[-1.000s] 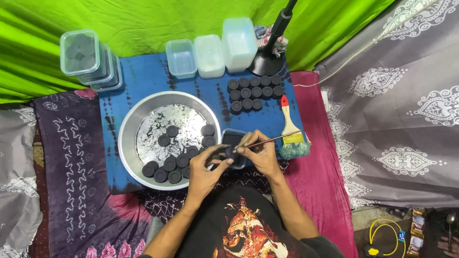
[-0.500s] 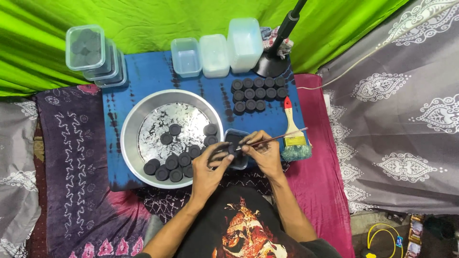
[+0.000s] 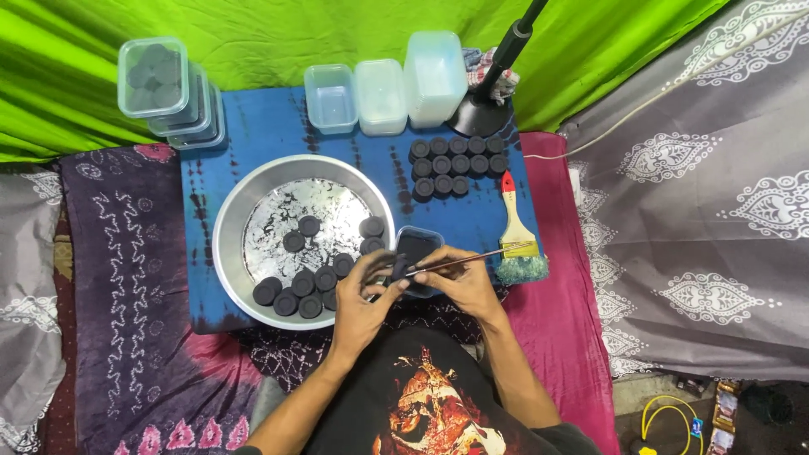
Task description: Applying a liquid coating to small charcoal discs using a fine-tipped paintbrush.
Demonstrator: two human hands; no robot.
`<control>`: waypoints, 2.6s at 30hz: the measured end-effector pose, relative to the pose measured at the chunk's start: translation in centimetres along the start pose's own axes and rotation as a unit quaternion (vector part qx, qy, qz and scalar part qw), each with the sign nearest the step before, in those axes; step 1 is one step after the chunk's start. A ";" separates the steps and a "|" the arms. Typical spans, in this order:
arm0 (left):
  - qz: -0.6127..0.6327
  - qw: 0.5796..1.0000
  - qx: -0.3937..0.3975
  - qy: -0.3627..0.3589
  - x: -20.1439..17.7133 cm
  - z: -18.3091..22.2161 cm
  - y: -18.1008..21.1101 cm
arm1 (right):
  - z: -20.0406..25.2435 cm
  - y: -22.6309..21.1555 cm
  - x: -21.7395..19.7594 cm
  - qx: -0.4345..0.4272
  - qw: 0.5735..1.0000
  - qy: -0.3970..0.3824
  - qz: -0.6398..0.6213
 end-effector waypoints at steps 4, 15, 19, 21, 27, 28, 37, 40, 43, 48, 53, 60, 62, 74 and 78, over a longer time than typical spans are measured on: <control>0.016 1.000 -0.015 -0.006 0.0 0.3 -0.9 | -0.1 0.8 -0.8 -0.012 1.000 0.012 0.016; -0.014 0.999 0.024 -0.026 0.2 -0.2 0.8 | 0.0 -0.1 -0.3 -0.070 0.997 -0.036 -0.014; -0.032 0.999 0.022 -0.033 0.2 -0.3 0.7 | -0.3 -0.4 -1.0 -0.038 0.999 0.019 0.031; -0.029 0.999 0.004 -0.035 0.2 0.0 -0.1 | 0.1 -1.1 -0.7 -0.039 0.998 -0.001 0.043; -0.036 0.999 -0.014 -0.037 0.4 0.1 0.0 | 0.0 -2.0 -0.5 -0.041 0.996 -0.030 0.072; -0.038 0.999 -0.013 -0.037 0.5 0.0 0.2 | 0.0 -2.3 -0.7 -0.043 0.996 -0.030 0.071; -0.043 0.996 0.035 -0.071 1.8 -0.5 0.6 | 0.3 -2.7 -1.6 -0.051 0.992 -0.053 0.102; -0.059 0.996 0.035 -0.053 1.8 -0.5 0.8 | 0.6 -2.2 -2.4 -0.044 0.994 -0.024 0.093; -0.054 0.997 0.041 -0.033 1.7 -0.5 1.1 | 0.6 -2.1 -2.2 -0.046 0.994 -0.051 0.084; -0.058 0.996 0.062 -0.032 1.4 -0.3 0.6 | 0.0 -1.0 -2.4 -0.049 0.993 -0.068 0.082; -0.063 0.996 0.055 -0.026 1.5 -0.2 0.7 | 0.1 -1.5 -1.8 -0.041 0.992 -0.086 0.088; -0.066 0.996 0.058 -0.031 1.4 -0.3 1.1 | 0.3 -2.0 -1.5 -0.033 0.992 -0.091 0.077; -0.069 0.995 0.063 -0.030 1.6 -0.2 1.0 | 0.1 -1.2 -1.9 -0.032 0.994 -0.072 0.082; -0.061 0.994 0.090 -0.030 1.5 -0.2 0.4 | 0.4 -1.6 -1.7 -0.042 0.993 -0.081 0.073; -0.060 0.994 0.092 -0.028 1.4 0.0 0.6 | 0.3 -2.0 -1.5 -0.037 0.994 -0.061 0.079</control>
Point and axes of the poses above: each hand's wrist, its own z-axis away from the middle knuckle, its own x-axis out of the palm, y = z × x, the point moved 7 cm from there along -z, towards the middle knuckle, and after that the axes turned 7 degrees about x, right-handed, at the moved point
